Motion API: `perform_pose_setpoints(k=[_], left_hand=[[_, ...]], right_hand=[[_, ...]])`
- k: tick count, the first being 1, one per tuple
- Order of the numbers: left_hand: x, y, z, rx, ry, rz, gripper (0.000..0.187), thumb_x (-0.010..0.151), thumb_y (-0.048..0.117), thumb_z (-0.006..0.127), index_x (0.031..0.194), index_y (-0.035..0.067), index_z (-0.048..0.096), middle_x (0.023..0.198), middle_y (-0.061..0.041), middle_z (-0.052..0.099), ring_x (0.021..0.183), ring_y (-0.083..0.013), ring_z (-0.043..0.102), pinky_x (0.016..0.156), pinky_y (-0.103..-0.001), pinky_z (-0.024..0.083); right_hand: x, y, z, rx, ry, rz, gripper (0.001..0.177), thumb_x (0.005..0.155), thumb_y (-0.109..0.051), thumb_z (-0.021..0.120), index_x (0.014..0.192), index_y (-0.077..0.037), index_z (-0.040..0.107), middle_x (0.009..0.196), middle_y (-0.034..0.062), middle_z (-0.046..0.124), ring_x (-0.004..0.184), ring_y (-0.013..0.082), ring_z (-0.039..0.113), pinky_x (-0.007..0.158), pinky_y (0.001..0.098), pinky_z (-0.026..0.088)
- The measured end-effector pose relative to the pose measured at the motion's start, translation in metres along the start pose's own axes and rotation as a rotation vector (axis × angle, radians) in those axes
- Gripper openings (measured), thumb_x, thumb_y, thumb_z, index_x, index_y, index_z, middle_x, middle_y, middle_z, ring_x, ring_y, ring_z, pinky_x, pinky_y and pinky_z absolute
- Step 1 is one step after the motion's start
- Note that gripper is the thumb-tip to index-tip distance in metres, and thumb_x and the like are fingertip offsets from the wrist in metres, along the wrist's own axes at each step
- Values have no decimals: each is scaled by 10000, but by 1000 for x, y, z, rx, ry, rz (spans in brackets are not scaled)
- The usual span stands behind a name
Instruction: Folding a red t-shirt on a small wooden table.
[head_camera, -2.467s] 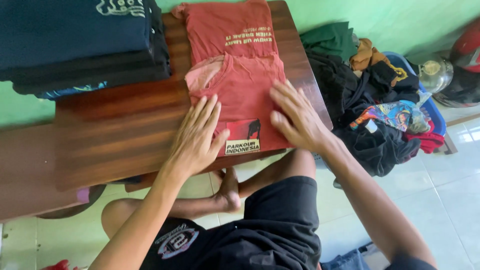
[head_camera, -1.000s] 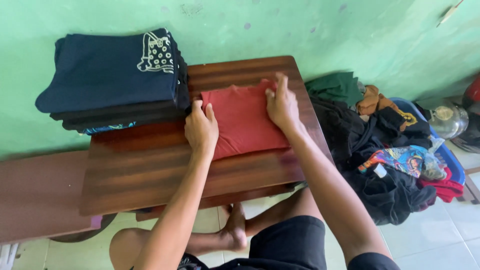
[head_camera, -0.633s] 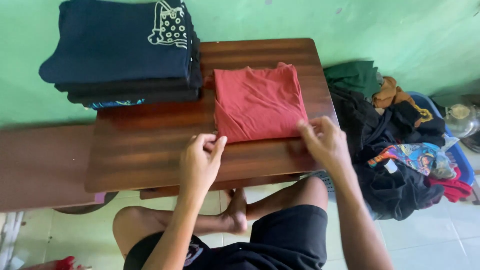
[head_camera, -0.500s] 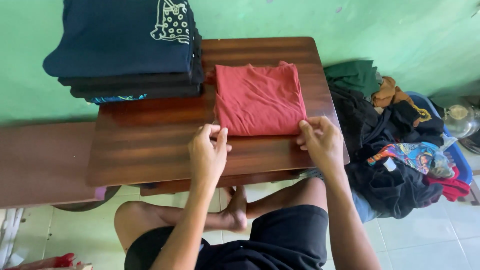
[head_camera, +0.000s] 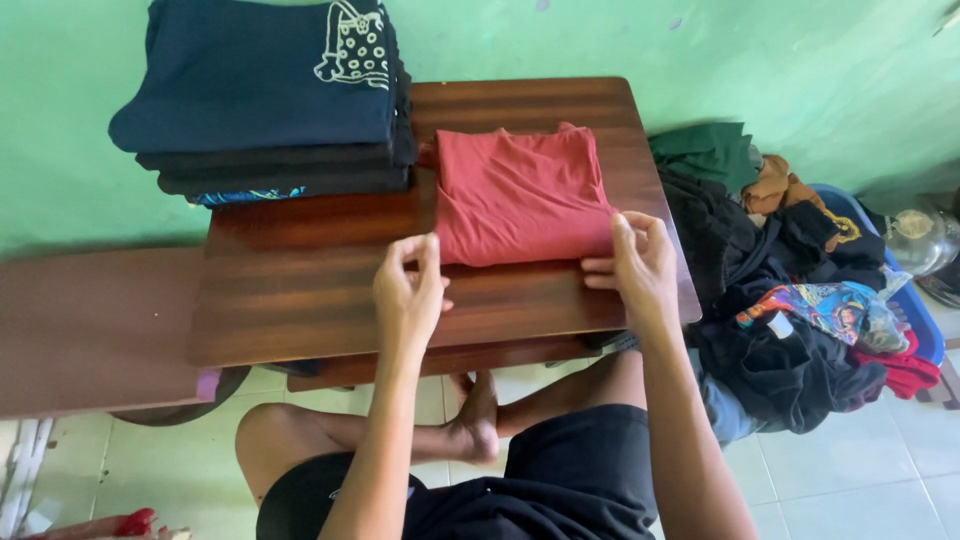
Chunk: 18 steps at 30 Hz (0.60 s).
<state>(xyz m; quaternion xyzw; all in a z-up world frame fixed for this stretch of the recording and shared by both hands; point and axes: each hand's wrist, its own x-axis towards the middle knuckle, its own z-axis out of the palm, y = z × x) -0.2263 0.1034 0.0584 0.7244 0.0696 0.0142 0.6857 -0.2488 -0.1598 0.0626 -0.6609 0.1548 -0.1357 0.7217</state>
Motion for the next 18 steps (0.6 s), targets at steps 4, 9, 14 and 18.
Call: perform_pose_setpoints(k=[4, 9, 14, 18], left_hand=[[18, -6, 15, 425, 122, 116, 360, 995, 428, 620, 967, 71, 659, 896, -140, 725, 772, -297, 722, 657, -434, 561], [9, -10, 12, 694, 119, 174, 351, 1009, 400, 610, 860, 82, 616, 790, -152, 703, 764, -349, 702, 700, -499, 517], [-2, 21, 13, 667, 202, 445, 315, 952, 311, 653, 1116, 45, 612, 1049, -190, 664, 982, -367, 655, 826, -507, 510], [26, 13, 54, 638, 152, 766, 418, 1022, 260, 607, 1332, -17, 565, 1287, -213, 590, 1191, -362, 598, 1013, -497, 485]], right_hand=[[-8, -14, 13, -359, 119, -8, 267, 999, -263, 660, 1098, -26, 584, 893, 104, 684, 600, 163, 681, 461, 280, 537], [-9, -2, 3, -497, 168, -218, 261, 978, -229, 668, 957, 25, 615, 701, 53, 658, 534, 88, 690, 426, 238, 557], [-1, -9, -8, -958, 225, -676, 154, 896, -111, 758, 974, -9, 673, 934, 193, 683, 884, 337, 680, 789, 427, 547], [29, -33, 24, -877, 130, -810, 241, 958, -65, 678, 1189, -5, 646, 1127, 201, 663, 1093, 401, 619, 952, 474, 500]])
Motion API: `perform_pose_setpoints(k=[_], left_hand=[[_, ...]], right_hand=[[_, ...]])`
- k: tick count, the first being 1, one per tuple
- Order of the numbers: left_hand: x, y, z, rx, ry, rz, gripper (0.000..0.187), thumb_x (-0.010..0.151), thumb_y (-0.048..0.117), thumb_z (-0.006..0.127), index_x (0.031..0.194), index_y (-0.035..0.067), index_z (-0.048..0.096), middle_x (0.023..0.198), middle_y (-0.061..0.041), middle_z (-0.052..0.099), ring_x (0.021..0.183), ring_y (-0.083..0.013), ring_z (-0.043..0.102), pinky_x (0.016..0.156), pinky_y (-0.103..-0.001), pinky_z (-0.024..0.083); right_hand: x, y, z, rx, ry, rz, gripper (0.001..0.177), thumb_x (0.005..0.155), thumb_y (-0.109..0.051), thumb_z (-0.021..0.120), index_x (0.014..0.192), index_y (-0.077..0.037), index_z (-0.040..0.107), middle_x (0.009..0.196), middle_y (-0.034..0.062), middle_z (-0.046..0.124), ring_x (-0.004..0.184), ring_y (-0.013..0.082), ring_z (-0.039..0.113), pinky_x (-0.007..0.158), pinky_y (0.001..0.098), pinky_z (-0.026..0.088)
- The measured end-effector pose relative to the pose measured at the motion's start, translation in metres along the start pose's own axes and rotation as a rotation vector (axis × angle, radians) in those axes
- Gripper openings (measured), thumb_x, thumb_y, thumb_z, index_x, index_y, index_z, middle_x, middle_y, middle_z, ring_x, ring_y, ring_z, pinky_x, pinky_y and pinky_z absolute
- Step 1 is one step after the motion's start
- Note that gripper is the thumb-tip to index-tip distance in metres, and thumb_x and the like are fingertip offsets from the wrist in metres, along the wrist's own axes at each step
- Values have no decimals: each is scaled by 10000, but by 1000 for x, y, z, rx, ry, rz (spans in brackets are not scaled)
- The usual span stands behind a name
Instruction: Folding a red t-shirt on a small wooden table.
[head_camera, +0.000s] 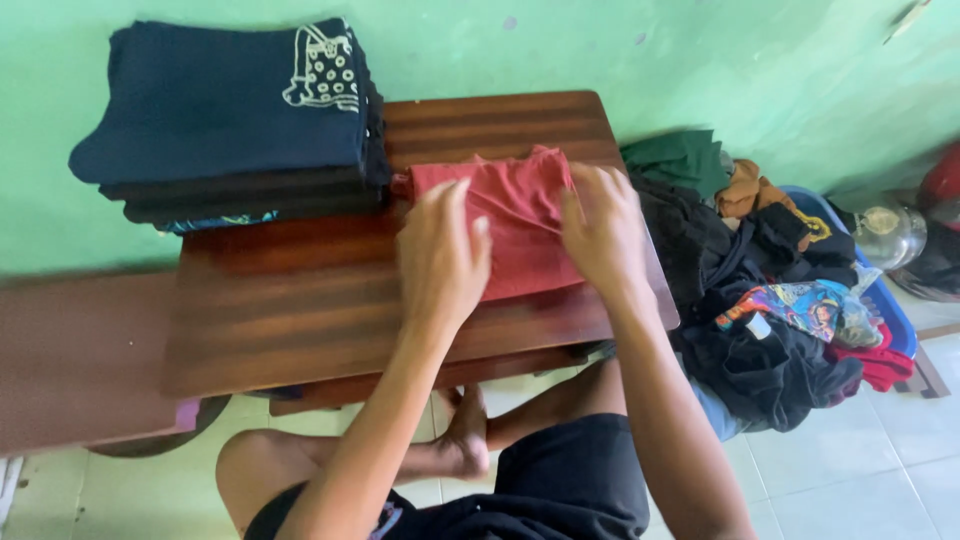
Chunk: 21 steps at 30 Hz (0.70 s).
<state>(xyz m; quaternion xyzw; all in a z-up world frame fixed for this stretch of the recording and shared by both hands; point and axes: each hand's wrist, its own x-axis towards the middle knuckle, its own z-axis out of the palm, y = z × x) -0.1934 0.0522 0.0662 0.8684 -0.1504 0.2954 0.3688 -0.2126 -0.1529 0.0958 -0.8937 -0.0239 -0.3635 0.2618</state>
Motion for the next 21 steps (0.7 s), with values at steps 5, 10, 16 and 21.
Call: perform_pose_setpoints(k=[5, 10, 16, 21], left_hand=[[-5, -21, 41, 284, -208, 43, 618, 1008, 350, 557, 1466, -55, 466, 1569, -230, 412, 1471, -391, 349, 1191, -553, 305], [-21, -29, 31, 310, -269, -75, 643, 1006, 342, 512, 1484, -82, 437, 1642, -212, 323, 1531, -380, 272, 1206, -541, 266], [-27, -33, 29, 301, -271, -75, 650, 1023, 344, 471, 1502, -92, 418, 1656, -222, 287, 1526, -381, 278, 1210, -519, 255], [-54, -30, 7, 280, -275, -51, 665, 1052, 357, 451, 1510, -122, 394, 1649, -280, 272, 1518, -403, 288, 1219, -504, 245]], right_hand=[[6, 12, 72, -169, -542, -220, 586, 1008, -398, 548, 1504, -90, 495, 1575, 208, 409, 1462, 444, 292, 1169, 569, 206], [6, 13, 80, -247, -651, -59, 680, 1018, -539, 416, 1577, -153, 386, 1667, 155, 257, 1546, 375, 157, 1239, 555, 107], [34, 14, 85, -298, -634, 84, 690, 1004, -551, 415, 1575, -168, 355, 1665, 142, 237, 1552, 371, 101, 1179, 669, 97], [7, 14, 69, -300, -579, 16, 682, 1024, -534, 427, 1565, -121, 392, 1625, 165, 332, 1545, 404, 172, 1183, 659, 194]])
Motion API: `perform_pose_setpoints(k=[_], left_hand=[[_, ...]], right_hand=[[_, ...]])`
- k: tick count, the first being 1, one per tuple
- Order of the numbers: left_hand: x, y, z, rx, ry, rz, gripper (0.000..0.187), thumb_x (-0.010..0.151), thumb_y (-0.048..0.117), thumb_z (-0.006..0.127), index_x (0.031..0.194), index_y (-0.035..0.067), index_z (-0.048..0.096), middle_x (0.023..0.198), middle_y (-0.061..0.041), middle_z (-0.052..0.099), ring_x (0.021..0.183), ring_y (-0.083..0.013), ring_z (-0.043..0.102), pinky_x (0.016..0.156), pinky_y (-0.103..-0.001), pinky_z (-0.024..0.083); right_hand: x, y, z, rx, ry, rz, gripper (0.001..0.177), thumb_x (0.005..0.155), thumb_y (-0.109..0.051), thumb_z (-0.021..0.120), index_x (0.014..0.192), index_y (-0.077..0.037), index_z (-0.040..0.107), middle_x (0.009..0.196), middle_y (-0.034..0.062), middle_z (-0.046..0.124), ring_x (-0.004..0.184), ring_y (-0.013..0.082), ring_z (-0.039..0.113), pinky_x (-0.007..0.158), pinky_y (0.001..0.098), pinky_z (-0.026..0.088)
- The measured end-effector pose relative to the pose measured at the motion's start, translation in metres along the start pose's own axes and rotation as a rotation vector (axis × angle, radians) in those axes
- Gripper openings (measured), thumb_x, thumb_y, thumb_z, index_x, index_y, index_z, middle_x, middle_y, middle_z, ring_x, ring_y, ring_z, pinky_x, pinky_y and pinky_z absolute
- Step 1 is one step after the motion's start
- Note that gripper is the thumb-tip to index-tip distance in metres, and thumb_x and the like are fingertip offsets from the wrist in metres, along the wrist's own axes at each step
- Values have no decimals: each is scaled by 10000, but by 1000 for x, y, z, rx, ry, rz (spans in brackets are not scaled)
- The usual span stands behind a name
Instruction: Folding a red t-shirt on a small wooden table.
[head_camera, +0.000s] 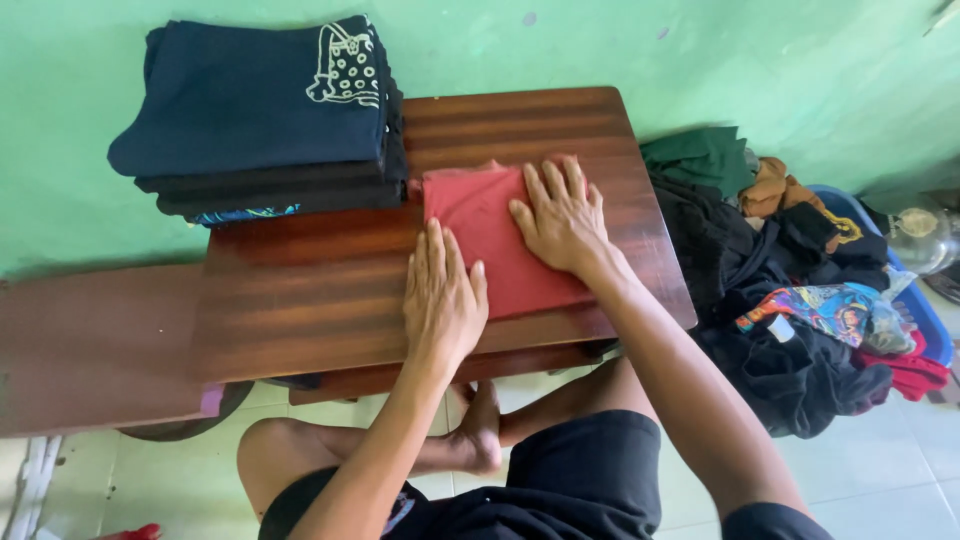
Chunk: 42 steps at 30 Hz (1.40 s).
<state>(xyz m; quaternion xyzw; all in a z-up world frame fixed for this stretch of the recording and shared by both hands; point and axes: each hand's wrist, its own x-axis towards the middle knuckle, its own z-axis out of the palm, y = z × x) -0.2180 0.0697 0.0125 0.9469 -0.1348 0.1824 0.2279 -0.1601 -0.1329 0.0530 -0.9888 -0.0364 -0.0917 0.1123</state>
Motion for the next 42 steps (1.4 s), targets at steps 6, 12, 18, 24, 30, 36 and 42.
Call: perform_pose_setpoints(k=[6, 12, 18, 24, 30, 36, 42], left_hand=[[38, 18, -52, -2, -273, 28, 680, 971, 415, 631, 1468, -5, 436, 1620, -222, 285, 1527, -406, 272, 1261, -529, 205], [141, -18, 28, -102, -562, -45, 992, 840, 410, 806, 1580, 61, 245, 1656, -215, 148, 1518, -410, 197, 1205, -511, 239], [158, -5, -13, 93, -757, -89, 946, 661, 510, 958, 1349, -27, 592, 1432, -240, 567, 1339, -365, 547, 1074, -429, 486], [194, 8, -60, -4, -923, -73, 576, 774, 488, 834, 1073, 0, 766, 1031, -176, 775, 783, -267, 727, 707, -412, 606], [201, 42, -136, -188, -568, 120, 417, 899, 447, 732, 1140, 110, 687, 1054, -75, 736, 887, -208, 695, 813, -387, 563], [93, 4, -79, 107, -157, 532, 502, 717, 196, 898, 1168, 137, 684, 1065, -70, 644, 1037, -247, 587, 888, -484, 513], [8, -18, -72, -34, -286, 455, 540, 723, 320, 881, 1181, 97, 701, 1064, -75, 583, 978, -239, 553, 870, -412, 502]], right_hand=[[-29, 18, -44, -58, -326, -97, 674, 889, -384, 664, 1492, -184, 443, 1637, 108, 291, 1515, 387, 221, 1162, 591, 268], [6, 50, -50, 121, -365, -116, 966, 758, -376, 860, 1534, -80, 368, 1519, 217, 444, 1439, 407, 353, 1161, 465, 310], [23, 34, -72, 100, -621, 94, 686, 729, -415, 863, 1278, -55, 664, 1277, 193, 697, 1233, 355, 644, 1013, 442, 521], [38, 19, -129, 137, -608, 22, 571, 786, -380, 805, 1281, -126, 676, 1231, 126, 717, 1149, 296, 676, 991, 439, 534], [24, 19, -200, 239, -141, -8, 415, 876, -158, 734, 1249, -50, 588, 1061, 147, 726, 965, 275, 727, 853, 440, 609], [-57, 28, -116, -73, 196, -439, 443, 708, -99, 828, 1119, -63, 667, 1097, 171, 629, 1046, 357, 578, 883, 467, 497], [-129, 16, -84, 77, 9, -325, 576, 690, -50, 704, 1263, -60, 648, 1180, 136, 559, 1117, 369, 528, 971, 495, 483]])
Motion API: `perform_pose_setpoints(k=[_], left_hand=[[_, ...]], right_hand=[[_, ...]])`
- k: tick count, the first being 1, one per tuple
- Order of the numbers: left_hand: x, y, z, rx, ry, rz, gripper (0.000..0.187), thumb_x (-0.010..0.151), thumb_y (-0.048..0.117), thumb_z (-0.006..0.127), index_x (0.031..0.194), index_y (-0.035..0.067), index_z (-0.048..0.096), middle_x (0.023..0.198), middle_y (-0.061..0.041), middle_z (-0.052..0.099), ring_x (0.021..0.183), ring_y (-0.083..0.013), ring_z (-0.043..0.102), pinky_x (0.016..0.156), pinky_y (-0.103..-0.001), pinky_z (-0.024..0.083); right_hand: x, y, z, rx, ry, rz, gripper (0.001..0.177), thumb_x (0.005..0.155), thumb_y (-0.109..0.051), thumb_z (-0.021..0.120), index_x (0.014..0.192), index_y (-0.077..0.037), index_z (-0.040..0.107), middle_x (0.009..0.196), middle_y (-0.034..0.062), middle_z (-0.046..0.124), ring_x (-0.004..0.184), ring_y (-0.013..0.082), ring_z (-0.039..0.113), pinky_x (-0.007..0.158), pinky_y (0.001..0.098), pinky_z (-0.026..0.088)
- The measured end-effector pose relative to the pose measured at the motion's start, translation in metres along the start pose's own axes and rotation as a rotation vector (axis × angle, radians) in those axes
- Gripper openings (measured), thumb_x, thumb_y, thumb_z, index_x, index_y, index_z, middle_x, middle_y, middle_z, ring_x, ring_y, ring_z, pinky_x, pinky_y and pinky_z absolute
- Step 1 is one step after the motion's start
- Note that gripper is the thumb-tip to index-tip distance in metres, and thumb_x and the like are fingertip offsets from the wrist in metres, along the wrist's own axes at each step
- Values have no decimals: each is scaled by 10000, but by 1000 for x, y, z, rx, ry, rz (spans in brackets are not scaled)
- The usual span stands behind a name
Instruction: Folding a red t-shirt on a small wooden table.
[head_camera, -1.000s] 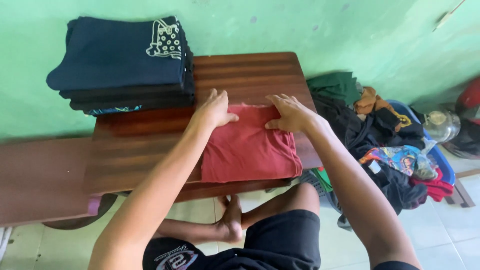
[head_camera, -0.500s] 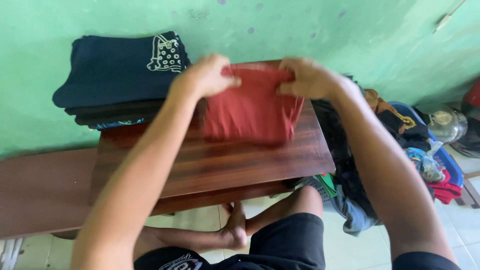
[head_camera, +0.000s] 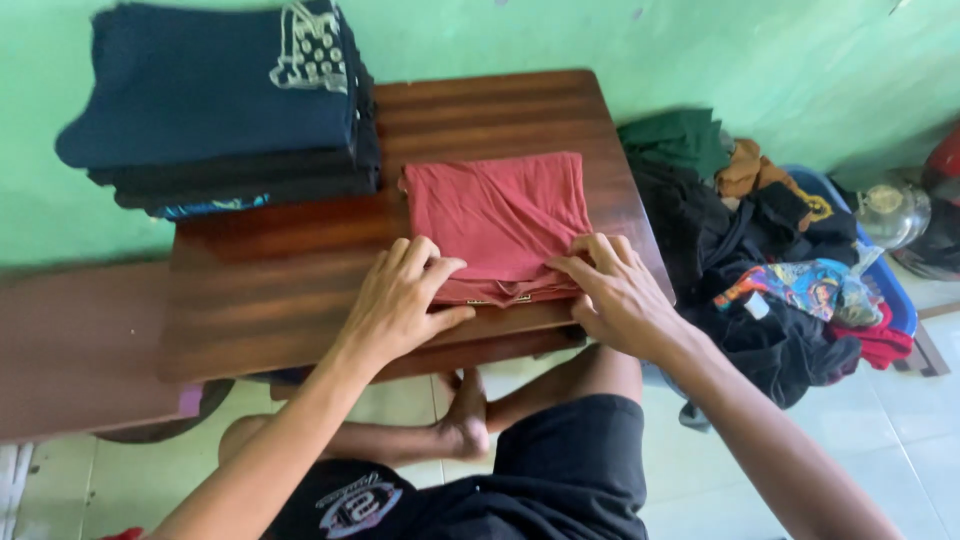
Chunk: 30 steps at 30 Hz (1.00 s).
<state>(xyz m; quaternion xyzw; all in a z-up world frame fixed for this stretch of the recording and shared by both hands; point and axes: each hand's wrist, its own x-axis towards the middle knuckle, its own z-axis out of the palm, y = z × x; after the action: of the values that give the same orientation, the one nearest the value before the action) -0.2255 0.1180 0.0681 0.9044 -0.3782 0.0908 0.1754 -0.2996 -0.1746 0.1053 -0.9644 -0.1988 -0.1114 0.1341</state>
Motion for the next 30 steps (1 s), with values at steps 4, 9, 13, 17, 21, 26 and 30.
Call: perform_pose_setpoints(k=[4, 9, 13, 17, 21, 26, 30], left_hand=[[-8, -2, -15, -81, 227, 118, 416, 853, 523, 717, 968, 124, 746, 886, -38, 629, 811, -227, 578, 767, -426, 458], [57, 7, 1, -87, 220, -178, 256, 1057, 318, 610, 1022, 92, 725, 947, -82, 676, 894, -242, 639, 824, -426, 478], [94, -10, 69, 191, 585, -162, 380, 913, 274, 673, 1221, 51, 675, 1241, -143, 605, 1126, -299, 579, 904, -466, 478], [80, -1, 54, 34, 490, -370, 211, 925, 196, 710, 1098, 83, 668, 1166, -116, 581, 1087, -323, 555, 854, -503, 467], [79, 2, 51, -25, 489, -494, 143, 939, 197, 718, 956, 95, 620, 1091, -102, 565, 1040, -335, 550, 865, -479, 479], [74, -1, 62, 38, 504, -524, 141, 983, 173, 700, 974, 69, 606, 1122, -109, 555, 1029, -317, 546, 872, -453, 487], [83, 2, 53, 65, 429, -581, 165, 962, 196, 707, 999, 61, 620, 1122, -118, 557, 1043, -308, 551, 884, -481, 479]], right_hand=[[-5, 1, -25, 138, 38, -144, 426, 696, -46, 646, 1117, -69, 706, 1138, 126, 678, 1072, 346, 615, 944, 486, 491], [52, 21, 5, 263, 147, 144, 268, 904, -56, 583, 1121, -43, 741, 916, 154, 676, 910, 343, 654, 817, 457, 531], [118, 32, 57, 60, 455, 79, 282, 914, -156, 651, 1172, -51, 697, 1058, 165, 668, 1007, 389, 613, 814, 519, 496], [134, 38, 90, -24, 394, 449, 170, 965, -298, 663, 939, -131, 647, 982, 63, 666, 995, 333, 612, 752, 540, 456], [135, 46, 95, -43, 449, 397, 162, 1024, -274, 623, 959, -129, 593, 1008, 60, 652, 997, 333, 606, 760, 544, 448], [136, 50, 98, -7, 476, 585, 164, 1041, -275, 598, 991, -119, 579, 1031, 82, 635, 995, 328, 602, 741, 552, 426], [135, 45, 91, 4, 462, 507, 155, 1049, -265, 592, 988, -122, 588, 1042, 80, 626, 1021, 319, 585, 805, 534, 416]])
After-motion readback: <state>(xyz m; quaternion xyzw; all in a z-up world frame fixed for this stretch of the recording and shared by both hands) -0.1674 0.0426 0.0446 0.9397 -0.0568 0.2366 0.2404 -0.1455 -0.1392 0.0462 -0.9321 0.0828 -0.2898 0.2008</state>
